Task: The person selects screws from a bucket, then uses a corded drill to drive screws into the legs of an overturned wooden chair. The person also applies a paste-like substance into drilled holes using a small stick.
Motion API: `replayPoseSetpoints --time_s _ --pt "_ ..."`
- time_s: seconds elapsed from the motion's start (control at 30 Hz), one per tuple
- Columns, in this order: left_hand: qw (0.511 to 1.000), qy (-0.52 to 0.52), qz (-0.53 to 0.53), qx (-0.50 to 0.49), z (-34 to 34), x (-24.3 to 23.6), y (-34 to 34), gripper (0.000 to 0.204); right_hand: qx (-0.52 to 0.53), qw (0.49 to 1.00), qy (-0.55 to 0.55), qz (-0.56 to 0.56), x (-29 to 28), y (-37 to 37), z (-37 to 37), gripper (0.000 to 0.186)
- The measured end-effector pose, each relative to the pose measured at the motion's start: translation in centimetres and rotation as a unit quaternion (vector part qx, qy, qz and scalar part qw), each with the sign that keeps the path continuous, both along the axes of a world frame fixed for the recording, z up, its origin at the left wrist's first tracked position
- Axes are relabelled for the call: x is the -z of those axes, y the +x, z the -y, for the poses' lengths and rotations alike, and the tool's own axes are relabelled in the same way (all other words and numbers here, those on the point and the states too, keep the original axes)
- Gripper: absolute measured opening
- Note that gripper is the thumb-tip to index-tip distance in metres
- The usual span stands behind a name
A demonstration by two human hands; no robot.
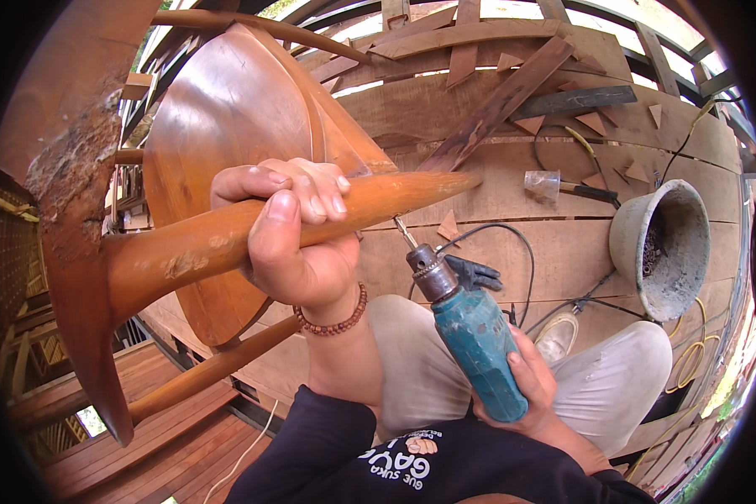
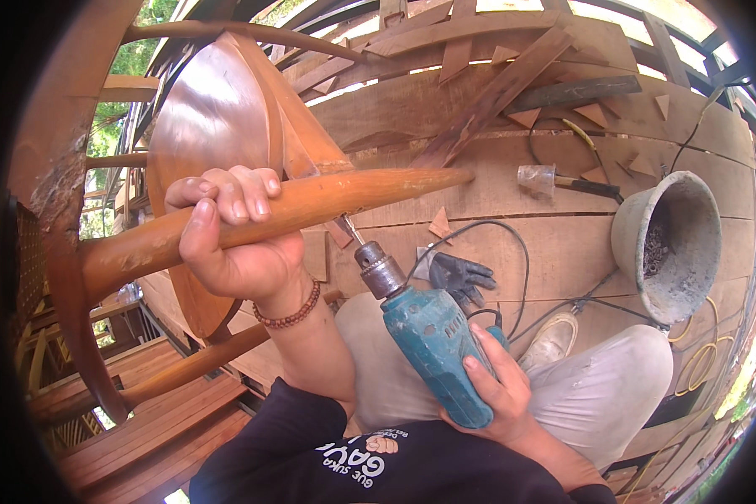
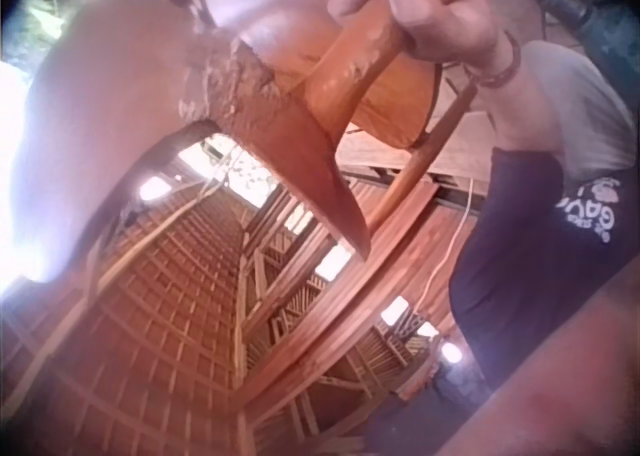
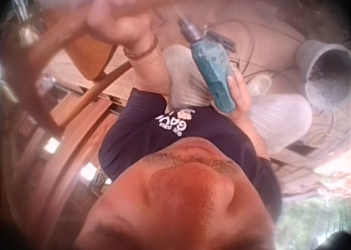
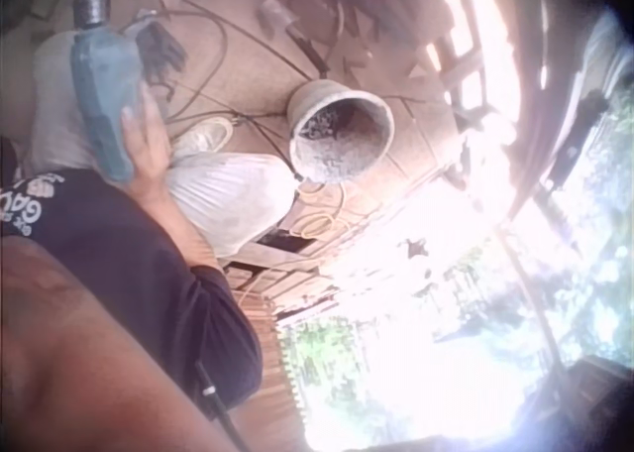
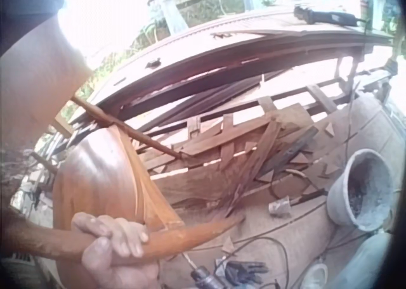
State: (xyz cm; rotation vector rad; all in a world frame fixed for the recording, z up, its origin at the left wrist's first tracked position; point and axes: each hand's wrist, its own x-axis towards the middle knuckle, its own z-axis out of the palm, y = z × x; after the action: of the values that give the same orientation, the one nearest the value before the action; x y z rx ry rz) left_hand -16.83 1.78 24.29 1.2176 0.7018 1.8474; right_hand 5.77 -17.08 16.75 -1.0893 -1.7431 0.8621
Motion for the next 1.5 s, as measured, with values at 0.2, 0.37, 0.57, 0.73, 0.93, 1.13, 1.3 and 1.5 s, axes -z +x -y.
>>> replayPoseSetpoints --time_s 0.2,0.37,0.57,0.73,0.93,1.13,1.3,1.5 --pt "1.0 -0.001 0.008 -0.003 0.1 -0.2 0.2 0.012 0.041 0.997 -0.019 -0.058 0.1 -1.5 -1.0 0.078" --pt "1.0 -0.007 -0.027 0.007 0.2 -0.1 -0.3 0.013 0.049 0.999 0.01 -0.017 -0.6 -2.0 -1.8 0.078" --pt "1.0 -0.005 -0.021 0.001 0.2 0.0 -0.1 0.013 0.046 0.99 -0.094 -0.093 -1.1 -1.7 -1.5 0.08" --pt "1.0 -0.001 -0.02 0.006 0.1 0.1 -0.4 0.014 0.024 0.999 0.022 0.014 -0.7 -1.1 -2.5 0.079" --pt "1.0 0.0 -0.021 0.006 0.2 0.0 -0.5 0.015 0.03 0.998 -0.022 -0.043 -0.7 -1.5 -2.3 0.078" --pt "0.999 -0.008 -0.031 0.006 0.5 -0.2 0.1 0.013 0.047 0.997 -0.027 -0.049 -0.4 -1.7 -1.9 0.081" --pt "1.0 -0.005 -0.03 0.006 0.3 0.0 0.2 0.013 0.033 0.999 0.021 -0.006 -0.4 -0.9 -2.9 0.082" --pt "1.0 -0.009 -0.011 -0.022 0.0 0.3 0.3 0.012 0.045 0.999 0.008 -0.008 -0.5 -2.0 -3.0 0.077"
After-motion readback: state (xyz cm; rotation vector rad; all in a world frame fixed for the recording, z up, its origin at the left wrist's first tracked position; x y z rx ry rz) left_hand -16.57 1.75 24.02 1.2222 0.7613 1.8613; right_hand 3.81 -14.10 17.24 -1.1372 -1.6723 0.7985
